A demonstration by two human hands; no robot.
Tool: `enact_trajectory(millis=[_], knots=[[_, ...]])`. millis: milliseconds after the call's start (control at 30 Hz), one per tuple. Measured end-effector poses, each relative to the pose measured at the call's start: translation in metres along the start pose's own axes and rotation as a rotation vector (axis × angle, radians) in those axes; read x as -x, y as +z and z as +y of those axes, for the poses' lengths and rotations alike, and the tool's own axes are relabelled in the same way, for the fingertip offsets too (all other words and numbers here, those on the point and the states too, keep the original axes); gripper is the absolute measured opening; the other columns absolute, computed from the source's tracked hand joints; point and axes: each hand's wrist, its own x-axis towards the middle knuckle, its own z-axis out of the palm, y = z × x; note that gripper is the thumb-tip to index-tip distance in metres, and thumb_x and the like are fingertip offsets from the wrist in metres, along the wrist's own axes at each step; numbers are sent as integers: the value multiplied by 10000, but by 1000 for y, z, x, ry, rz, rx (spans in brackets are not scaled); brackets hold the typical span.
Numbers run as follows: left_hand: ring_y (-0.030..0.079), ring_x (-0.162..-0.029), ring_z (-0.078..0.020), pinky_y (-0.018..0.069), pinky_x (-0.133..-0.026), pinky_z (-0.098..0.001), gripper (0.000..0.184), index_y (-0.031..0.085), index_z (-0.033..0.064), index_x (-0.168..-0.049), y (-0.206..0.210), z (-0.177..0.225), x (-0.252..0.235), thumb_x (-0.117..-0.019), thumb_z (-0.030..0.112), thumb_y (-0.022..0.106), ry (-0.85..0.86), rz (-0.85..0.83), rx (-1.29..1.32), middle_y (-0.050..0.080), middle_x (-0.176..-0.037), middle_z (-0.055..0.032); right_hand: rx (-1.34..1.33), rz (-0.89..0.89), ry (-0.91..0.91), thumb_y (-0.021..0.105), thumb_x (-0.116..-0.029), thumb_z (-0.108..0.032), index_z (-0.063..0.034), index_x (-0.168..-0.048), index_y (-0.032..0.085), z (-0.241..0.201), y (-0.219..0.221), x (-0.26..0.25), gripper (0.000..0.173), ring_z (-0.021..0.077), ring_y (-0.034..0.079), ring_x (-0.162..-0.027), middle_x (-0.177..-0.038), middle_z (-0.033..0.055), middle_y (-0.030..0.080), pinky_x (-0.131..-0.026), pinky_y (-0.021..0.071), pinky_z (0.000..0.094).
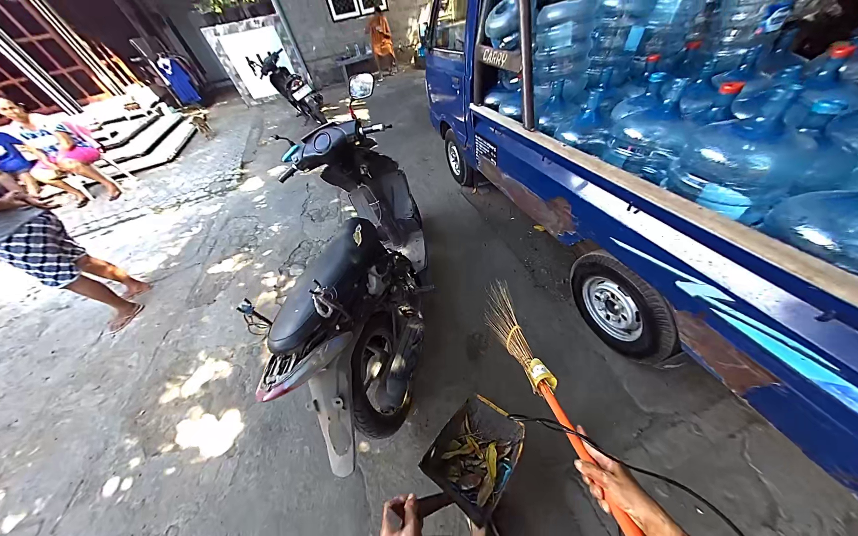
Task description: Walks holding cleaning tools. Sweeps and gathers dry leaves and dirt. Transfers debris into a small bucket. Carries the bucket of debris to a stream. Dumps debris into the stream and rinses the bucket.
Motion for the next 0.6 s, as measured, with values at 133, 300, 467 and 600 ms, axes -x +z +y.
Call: enact_trajectory(millis=[133, 300, 467, 600], knots=[[626, -746, -219, 553, -705, -422, 176, 610, -83, -1063, 57, 35, -63, -971, 64, 638, 18, -72, -67, 641, -889, -169, -32, 49, 1, 541, -1047, -53, -98, -1547, 419, -42, 3, -39, 517, 56, 473, -481, -694, -6, 521, -428, 410, 205], [613, -711, -238, 528, -689, -450, 169, 639, -58, -992, 130, 85, -143, -949, 100, 680, 50, -107, -116, 635, -811, -154, -236, 104, 11, 505, -1058, -51, -35, -1310, 552, -101, 16, -90, 257, 32, 480, -451, -629, -30, 519, -412, 413, 173], [606, -726, -248, 514, -698, -446, 173, 632, -61, -1004, 205, 127, -212, -950, 95, 686, 21, -76, -96, 630, -823, -166, -317, 89, 0, 485, -1063, -40, -34, -1384, 529, -152, 17, -157, 323, 33, 483, -443, -617, -23, 524, -405, 414, 174], [583, -696, -241, 501, -670, -434, 172, 621, -69, -1008, 276, 159, -267, -961, 89, 670, 21, -34, -90, 608, -801, -160, -310, 62, 28, 481, -1074, -60, -29, -1349, 534, -201, 3, -229, 281, 27, 476, -448, -632, -25, 511, -406, 411, 168]])
